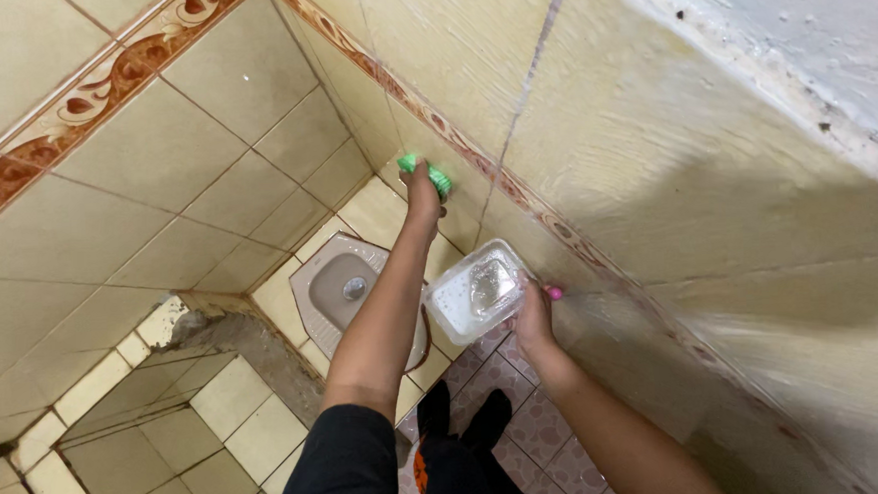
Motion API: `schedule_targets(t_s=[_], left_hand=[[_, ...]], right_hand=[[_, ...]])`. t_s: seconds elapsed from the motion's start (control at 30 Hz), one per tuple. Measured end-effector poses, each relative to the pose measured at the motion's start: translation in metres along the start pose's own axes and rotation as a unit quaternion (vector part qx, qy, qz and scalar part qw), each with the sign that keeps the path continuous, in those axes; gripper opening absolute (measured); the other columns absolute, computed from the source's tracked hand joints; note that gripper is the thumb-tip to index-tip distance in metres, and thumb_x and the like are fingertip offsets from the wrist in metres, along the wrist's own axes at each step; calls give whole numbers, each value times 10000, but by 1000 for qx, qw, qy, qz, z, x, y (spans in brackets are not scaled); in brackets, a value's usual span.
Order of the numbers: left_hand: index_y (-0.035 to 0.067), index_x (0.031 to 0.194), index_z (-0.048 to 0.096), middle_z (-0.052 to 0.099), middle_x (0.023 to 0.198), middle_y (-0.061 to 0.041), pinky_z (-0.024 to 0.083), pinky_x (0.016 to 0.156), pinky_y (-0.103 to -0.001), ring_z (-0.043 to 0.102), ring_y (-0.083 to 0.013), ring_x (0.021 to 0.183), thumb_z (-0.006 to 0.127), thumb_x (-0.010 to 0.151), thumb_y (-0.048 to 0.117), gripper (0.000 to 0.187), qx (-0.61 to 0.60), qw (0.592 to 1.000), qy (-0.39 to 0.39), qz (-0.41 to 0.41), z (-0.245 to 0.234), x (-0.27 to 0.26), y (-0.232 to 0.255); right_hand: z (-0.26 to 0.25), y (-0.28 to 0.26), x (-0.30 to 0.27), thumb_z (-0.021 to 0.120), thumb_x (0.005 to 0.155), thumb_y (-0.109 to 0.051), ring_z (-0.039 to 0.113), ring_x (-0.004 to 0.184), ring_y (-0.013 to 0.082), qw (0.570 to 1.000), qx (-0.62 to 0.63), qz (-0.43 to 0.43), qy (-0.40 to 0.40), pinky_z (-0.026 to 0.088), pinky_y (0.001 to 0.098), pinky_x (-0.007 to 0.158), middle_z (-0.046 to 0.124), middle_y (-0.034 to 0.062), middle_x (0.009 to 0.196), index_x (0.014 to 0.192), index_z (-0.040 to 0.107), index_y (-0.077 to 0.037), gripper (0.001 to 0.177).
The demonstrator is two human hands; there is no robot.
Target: The person scrubs the tiled bathroom wall using a green brush and soapy water from a plastic container.
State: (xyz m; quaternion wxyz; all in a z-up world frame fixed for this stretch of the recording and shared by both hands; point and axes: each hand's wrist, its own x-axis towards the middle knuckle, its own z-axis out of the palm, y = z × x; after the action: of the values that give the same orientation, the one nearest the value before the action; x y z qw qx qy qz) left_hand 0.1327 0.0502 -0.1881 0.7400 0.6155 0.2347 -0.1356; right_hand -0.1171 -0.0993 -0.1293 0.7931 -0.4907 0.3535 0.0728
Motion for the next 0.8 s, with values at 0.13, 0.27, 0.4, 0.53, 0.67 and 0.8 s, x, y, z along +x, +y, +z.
schedule_targets(t_s=[0.13, 0.27, 0.4, 0.53, 0.67, 0.8], left_hand=[[77, 1644, -2, 207, 1717, -230, 293, 1255, -498, 317, -346, 1594, 458, 1220, 488, 749, 22, 931, 45, 362, 4, 15, -13], [53, 1670, -49, 158, 1745, -220, 233, 1278, -445, 258, -359, 1597, 439, 1124, 534, 876, 14, 952, 50, 303, 11, -3, -11], [143, 1620, -85, 314, 1610, -179, 343, 1100, -511, 382, -389, 1421, 385, 955, 517, 896, 8, 1000, 9, -13, 13, -63, 16], [20, 1603, -130, 115, 1686, -210, 222, 1218, -378, 224, -314, 1537, 419, 1031, 515, 934, 1, 985, -11, 175, 18, -74, 31], [-26, 1622, -104, 91, 1713, -242, 178, 1265, -388, 193, -335, 1580, 431, 1063, 488, 929, -43, 951, -19, 306, 20, -53, 18], [-24, 1605, -105, 80, 1699, -230, 176, 1235, -379, 175, -328, 1555, 391, 1048, 477, 899, -11, 980, 11, 197, 20, -37, -19]], right_hand=[[1, -3, -1, 510, 979, -470, 601, 633, 113, 999, 30, -34, -18, 378, 250, 418, 673, 36, 884, 1135, 626, -117, 404], [3, -6, -1, 543, 976, -452, 533, 537, 105, 997, 36, -63, -2, 343, 254, 392, 635, 26, 805, 1041, 626, -105, 362], [8, -17, -6, 550, 964, -429, 487, 468, 95, 999, 18, -40, 20, 319, 250, 374, 626, 15, 758, 982, 622, -108, 329], [8, -18, -13, 560, 968, -422, 478, 463, 104, 997, 25, -68, 13, 323, 258, 370, 612, 33, 740, 982, 622, -90, 338], [9, -12, -11, 544, 968, -450, 479, 468, 97, 998, 34, -57, 9, 319, 254, 376, 612, 28, 742, 981, 621, -94, 364], [12, 0, -6, 562, 956, -461, 490, 491, 83, 998, 34, -49, 19, 304, 245, 389, 623, 5, 769, 1033, 646, -91, 387]])
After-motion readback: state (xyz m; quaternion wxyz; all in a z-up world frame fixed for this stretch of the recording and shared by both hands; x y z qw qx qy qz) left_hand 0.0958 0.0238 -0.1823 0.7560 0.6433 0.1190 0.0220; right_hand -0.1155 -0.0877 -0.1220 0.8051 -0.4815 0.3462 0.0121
